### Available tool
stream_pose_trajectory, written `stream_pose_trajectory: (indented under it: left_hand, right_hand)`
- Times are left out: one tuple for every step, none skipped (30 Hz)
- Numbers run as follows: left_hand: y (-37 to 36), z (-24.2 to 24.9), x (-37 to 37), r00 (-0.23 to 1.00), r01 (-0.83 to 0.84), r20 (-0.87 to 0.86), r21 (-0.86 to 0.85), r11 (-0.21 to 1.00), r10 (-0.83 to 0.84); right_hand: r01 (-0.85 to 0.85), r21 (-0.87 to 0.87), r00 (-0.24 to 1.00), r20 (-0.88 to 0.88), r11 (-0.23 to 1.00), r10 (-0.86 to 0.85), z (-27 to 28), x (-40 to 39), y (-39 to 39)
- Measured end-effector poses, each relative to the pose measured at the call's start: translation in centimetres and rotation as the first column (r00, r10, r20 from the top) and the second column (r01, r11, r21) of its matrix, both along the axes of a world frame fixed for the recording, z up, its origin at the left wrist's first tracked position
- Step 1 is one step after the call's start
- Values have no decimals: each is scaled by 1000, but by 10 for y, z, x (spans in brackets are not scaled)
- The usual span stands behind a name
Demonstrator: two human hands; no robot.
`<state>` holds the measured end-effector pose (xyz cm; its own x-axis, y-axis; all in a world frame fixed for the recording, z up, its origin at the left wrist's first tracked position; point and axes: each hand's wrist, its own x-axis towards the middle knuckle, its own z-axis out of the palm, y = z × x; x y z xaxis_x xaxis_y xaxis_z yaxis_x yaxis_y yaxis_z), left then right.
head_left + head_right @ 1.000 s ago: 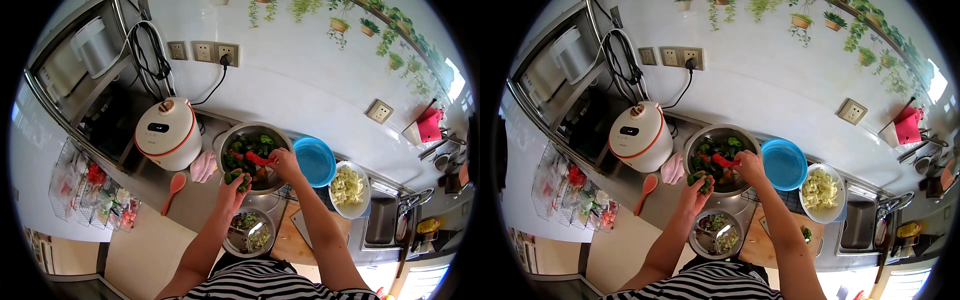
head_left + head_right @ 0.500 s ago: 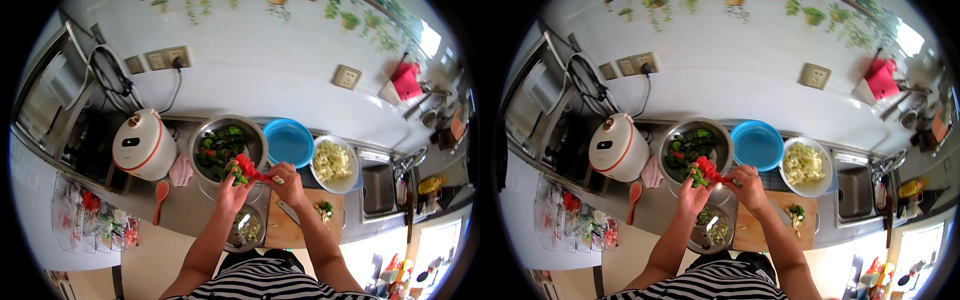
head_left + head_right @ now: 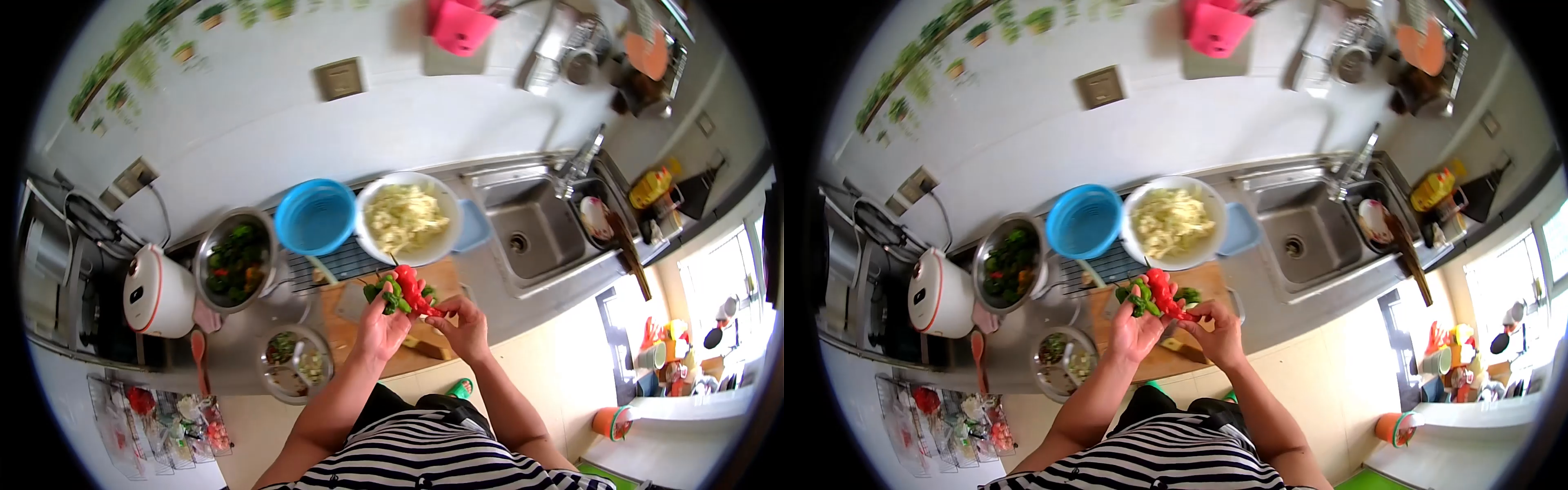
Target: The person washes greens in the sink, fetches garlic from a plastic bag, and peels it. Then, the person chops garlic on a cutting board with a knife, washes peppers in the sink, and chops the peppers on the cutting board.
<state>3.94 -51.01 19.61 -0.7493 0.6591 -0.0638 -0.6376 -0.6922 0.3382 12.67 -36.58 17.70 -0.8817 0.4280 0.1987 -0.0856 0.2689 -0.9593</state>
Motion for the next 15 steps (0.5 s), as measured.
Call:
stream_pose_trajectory:
  left_hand:
    - [23,-2,13,999,43,20,-56,998,-42]
    - [47,-5,25,996,84,39,-110,990,-80]
    - [70,-7,39,992,115,65,-132,985,-107]
    - [93,-10,50,990,134,62,-131,982,-126]
    - [116,-13,62,980,169,135,-184,968,-146]
    - [138,-15,72,966,206,206,-234,950,-159]
    - [158,-15,82,954,224,257,-273,936,-153]
    - [175,-22,90,950,241,261,-274,931,-169]
    - [189,-36,99,938,266,294,-264,927,-185]
    - [201,-46,106,924,285,328,-253,925,-196]
    - [211,-54,109,916,304,341,-244,921,-213]
    - [222,-57,112,915,308,340,-244,920,-216]
    - [231,-59,112,930,291,308,-286,913,-200]
    - [240,-62,110,944,272,274,-330,904,-184]
    - [249,-59,108,945,268,274,-341,901,-178]
  right_hand:
    - [34,-16,999,36,999,-33,0,19,18]
    - [66,-30,995,71,997,-64,1,37,37]
    - [92,-10,992,89,996,-91,-1,55,57]
    - [112,-10,990,87,994,-111,-4,73,74]
    - [157,-21,977,151,987,-152,-8,89,91]
    - [202,-29,958,215,979,-191,-11,103,108]
    - [220,-29,954,216,975,-208,-14,114,123]
    - [242,-35,947,227,970,-228,-19,125,138]
    - [260,-39,939,243,965,-243,-24,135,152]
    - [274,-43,932,260,961,-254,-26,145,163]
    - [279,-43,929,265,959,-258,-25,152,174]
    - [261,-60,935,264,963,-237,-24,155,184]
    - [244,-77,941,259,967,-217,-23,155,193]
    - [249,-80,941,254,965,-222,-21,154,202]
    - [245,-72,944,247,967,-221,-18,153,210]
